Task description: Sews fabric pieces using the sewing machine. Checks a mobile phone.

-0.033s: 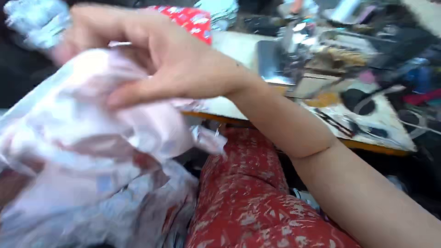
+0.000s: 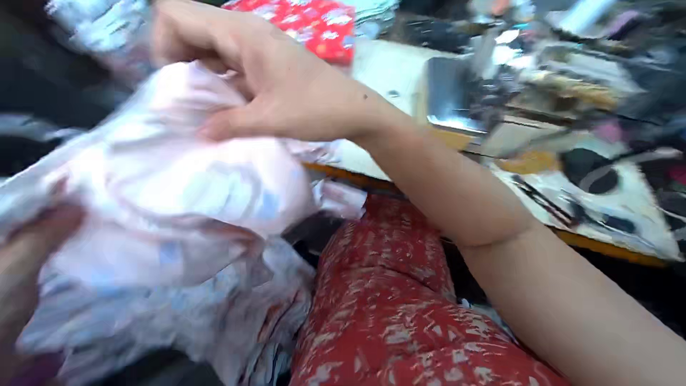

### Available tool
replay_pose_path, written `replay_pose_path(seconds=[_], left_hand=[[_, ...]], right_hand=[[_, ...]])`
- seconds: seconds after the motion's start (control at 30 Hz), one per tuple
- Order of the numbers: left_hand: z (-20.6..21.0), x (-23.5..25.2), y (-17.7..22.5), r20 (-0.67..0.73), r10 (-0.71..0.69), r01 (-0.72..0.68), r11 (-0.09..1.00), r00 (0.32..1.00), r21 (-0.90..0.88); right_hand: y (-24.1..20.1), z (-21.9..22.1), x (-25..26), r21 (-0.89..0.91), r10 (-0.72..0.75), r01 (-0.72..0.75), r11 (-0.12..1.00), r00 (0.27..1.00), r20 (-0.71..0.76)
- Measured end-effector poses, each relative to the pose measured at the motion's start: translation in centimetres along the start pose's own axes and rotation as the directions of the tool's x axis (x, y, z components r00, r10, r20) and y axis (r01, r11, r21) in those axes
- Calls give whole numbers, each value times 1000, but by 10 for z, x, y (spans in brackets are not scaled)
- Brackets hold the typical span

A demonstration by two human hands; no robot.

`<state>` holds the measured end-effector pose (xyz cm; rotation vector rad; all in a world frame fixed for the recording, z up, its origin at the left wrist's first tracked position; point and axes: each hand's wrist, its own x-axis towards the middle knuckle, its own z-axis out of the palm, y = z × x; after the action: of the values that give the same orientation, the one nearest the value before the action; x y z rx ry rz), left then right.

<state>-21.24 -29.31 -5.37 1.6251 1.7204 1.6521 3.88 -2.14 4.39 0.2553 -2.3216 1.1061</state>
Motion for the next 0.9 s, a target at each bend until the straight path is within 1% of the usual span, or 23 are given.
replay_pose_path(seconds=[0.03,0.07,0.1,0.17,0.23,0.3,0.33,0.37,0.4,0.47,0.5,0.53,0.57,0.6,0.63,0.67,0.7,0.73,0.77,0.8,0.83,0.87,0.9], left_hand=[[-4,-1,3,-142,-93,109,988,986,111],[-14,-4,6,-215,-175,219,955,961,202],[-26,-9,8,-271,-229,295,927,935,234],[-46,-28,17,-318,-252,330,917,914,222],[-61,-55,28,-268,-211,262,949,940,173],[-69,-90,36,-138,-178,199,967,974,157],[-67,-107,39,-62,-179,187,970,982,153],[-59,-123,43,-10,-216,215,967,976,139],[-47,-139,46,19,-285,281,953,958,118],[-22,-179,42,79,-436,431,899,897,73],[-8,-197,37,143,-511,503,859,847,92],[10,-214,31,230,-611,594,791,758,143],[32,-226,23,344,-715,684,692,608,230],[56,-235,13,448,-779,729,601,440,329],[80,-243,0,516,-800,742,540,306,397],[98,-249,-11,559,-798,743,511,223,433],[110,-248,-18,578,-799,741,487,164,463],[116,-240,-20,573,-812,739,455,113,498],[117,-227,-19,555,-829,735,418,68,534],[115,-211,-15,533,-845,727,394,47,562],[110,-193,-9,505,-861,723,390,67,570],[105,-172,-2,473,-870,720,415,137,556],[101,-150,6,435,-862,720,474,261,507]], right_hand=[[17,14,10,-160,64,-56,986,997,44],[33,30,18,-290,144,-123,949,988,51],[49,47,24,-325,184,-167,931,983,22],[72,75,30,-205,164,-176,963,984,-74],[82,100,26,66,115,-108,992,986,-119],[85,125,10,306,101,-75,949,993,-69],[87,138,-2,362,101,-85,928,995,-25],[91,152,-15,393,108,-108,913,994,22],[95,166,-30,410,117,-132,903,991,62],[101,192,-68,396,146,-207,895,973,177],[102,201,-89,359,158,-257,897,946,282],[101,207,-111,299,168,-314,901,889,427],[100,212,-132,216,180,-381,899,771,611],[98,215,-148,123,179,-429,895,597,782],[97,219,-159,60,157,-434,899,446,881],[94,219,-166,21,148,-438,899,347,926],[91,215,-167,-3,157,-456,890,299,941],[90,208,-167,1,169,-485,875,307,937],[89,197,-166,22,182,-515,857,343,922],[89,185,-164,43,202,-541,840,386,900],[88,173,-161,57,229,-556,829,430,873],[88,160,-156,65,257,-564,823,472,844],[87,147,-151,74,289,-564,823,527,799]])
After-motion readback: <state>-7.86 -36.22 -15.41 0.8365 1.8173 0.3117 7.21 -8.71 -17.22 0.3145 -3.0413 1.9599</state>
